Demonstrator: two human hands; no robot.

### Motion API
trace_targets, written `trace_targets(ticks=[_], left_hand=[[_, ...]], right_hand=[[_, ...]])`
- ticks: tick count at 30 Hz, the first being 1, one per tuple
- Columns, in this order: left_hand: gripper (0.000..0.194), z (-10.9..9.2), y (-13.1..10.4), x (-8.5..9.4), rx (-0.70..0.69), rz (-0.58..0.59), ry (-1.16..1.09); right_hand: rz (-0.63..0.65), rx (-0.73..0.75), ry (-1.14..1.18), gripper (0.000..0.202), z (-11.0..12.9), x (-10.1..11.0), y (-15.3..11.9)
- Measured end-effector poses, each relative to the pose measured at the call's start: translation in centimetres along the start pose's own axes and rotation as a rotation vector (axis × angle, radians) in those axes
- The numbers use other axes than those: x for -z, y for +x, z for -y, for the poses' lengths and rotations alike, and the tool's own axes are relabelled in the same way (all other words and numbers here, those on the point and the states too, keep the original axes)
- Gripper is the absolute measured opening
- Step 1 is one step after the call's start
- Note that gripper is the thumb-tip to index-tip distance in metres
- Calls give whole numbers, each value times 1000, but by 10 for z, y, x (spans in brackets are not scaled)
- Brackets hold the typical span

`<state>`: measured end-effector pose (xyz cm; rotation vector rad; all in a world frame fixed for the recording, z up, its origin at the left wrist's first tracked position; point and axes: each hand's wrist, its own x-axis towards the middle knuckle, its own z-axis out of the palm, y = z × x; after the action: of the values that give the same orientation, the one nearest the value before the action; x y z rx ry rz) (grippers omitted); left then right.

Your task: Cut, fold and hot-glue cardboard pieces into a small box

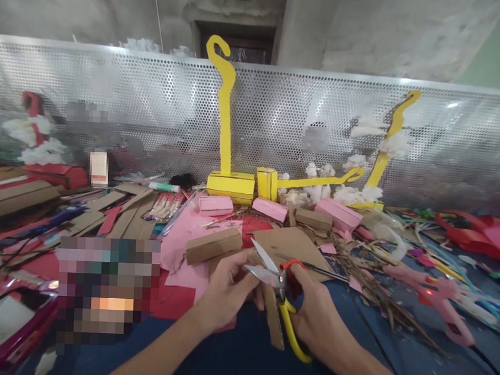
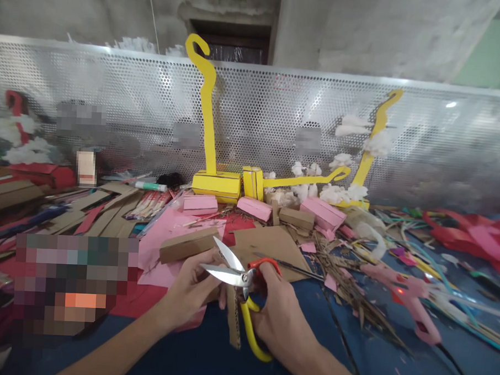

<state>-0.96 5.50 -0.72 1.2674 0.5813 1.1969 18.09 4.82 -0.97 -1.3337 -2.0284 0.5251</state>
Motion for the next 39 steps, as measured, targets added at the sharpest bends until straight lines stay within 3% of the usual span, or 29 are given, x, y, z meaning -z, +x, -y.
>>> trace_targets(ticks=[10,16,32,39], left_hand=[[34,1,0,5,10,11,11],[35,-2,-1,1,-30,33,216],[32,7,-2,4,28,43,103],[34,7,-1,5,15,-15,106]], right_hand=[[6,-14,63,17,-3,-2,2],[-106,171,-30,52,-16,-7,-3],[5,-66,22,23,-3,-3,2],[-3,-28,50,21,-8,-5,3]])
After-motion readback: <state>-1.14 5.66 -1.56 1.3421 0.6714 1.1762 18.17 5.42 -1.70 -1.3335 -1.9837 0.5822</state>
